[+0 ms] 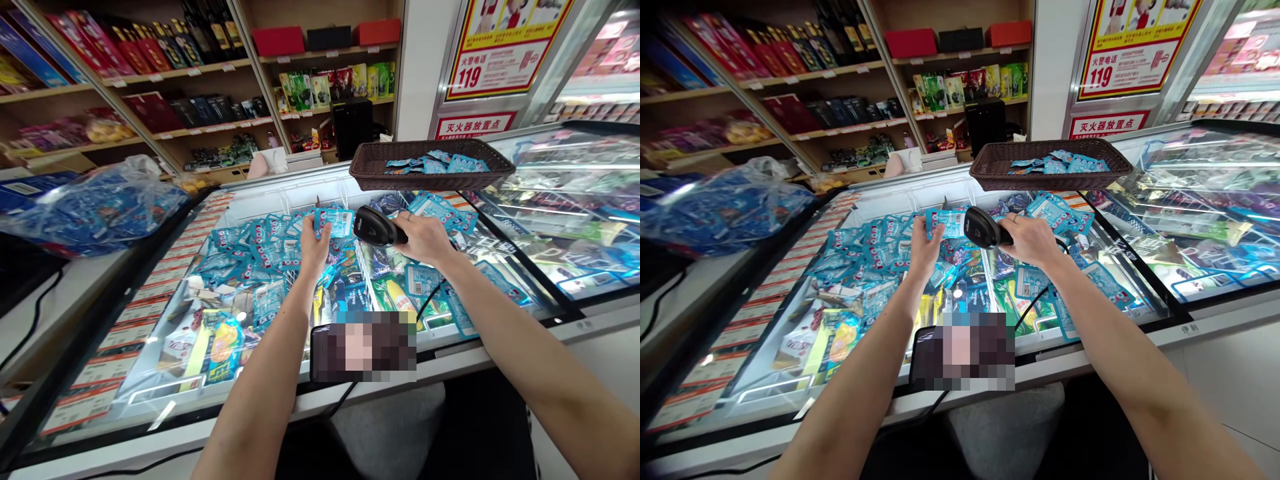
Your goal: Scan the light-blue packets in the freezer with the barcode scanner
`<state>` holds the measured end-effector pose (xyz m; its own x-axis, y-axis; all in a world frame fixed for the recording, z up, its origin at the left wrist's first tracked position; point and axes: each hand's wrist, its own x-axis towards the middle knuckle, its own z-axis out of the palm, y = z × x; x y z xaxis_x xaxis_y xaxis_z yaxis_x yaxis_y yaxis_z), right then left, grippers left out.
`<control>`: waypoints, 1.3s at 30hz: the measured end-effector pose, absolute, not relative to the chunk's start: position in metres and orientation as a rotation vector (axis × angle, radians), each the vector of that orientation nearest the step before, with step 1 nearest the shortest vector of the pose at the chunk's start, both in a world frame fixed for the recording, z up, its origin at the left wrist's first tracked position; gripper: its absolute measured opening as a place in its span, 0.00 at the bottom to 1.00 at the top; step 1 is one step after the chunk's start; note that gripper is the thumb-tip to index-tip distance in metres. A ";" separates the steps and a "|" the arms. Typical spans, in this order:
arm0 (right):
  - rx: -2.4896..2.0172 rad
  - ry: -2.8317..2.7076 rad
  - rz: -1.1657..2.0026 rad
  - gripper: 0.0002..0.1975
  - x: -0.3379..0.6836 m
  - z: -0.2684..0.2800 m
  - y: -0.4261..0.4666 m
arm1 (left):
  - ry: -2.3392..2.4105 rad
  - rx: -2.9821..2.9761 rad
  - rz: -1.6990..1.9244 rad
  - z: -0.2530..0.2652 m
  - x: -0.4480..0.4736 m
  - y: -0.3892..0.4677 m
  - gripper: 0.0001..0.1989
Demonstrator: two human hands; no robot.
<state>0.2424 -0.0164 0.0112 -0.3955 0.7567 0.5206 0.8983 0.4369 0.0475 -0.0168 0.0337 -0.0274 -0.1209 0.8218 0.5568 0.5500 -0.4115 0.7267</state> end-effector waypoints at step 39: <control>-1.786 -1.984 -0.487 0.19 0.266 0.009 -0.002 | 1.580 2.787 0.893 -0.018 -0.009 0.020 0.18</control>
<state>0.2660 -0.0019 0.0092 -0.0827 0.8445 0.5291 0.9935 0.1115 -0.0227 -0.0094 0.0198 -0.0184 0.4093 0.7405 0.5331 0.8388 -0.5353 0.0994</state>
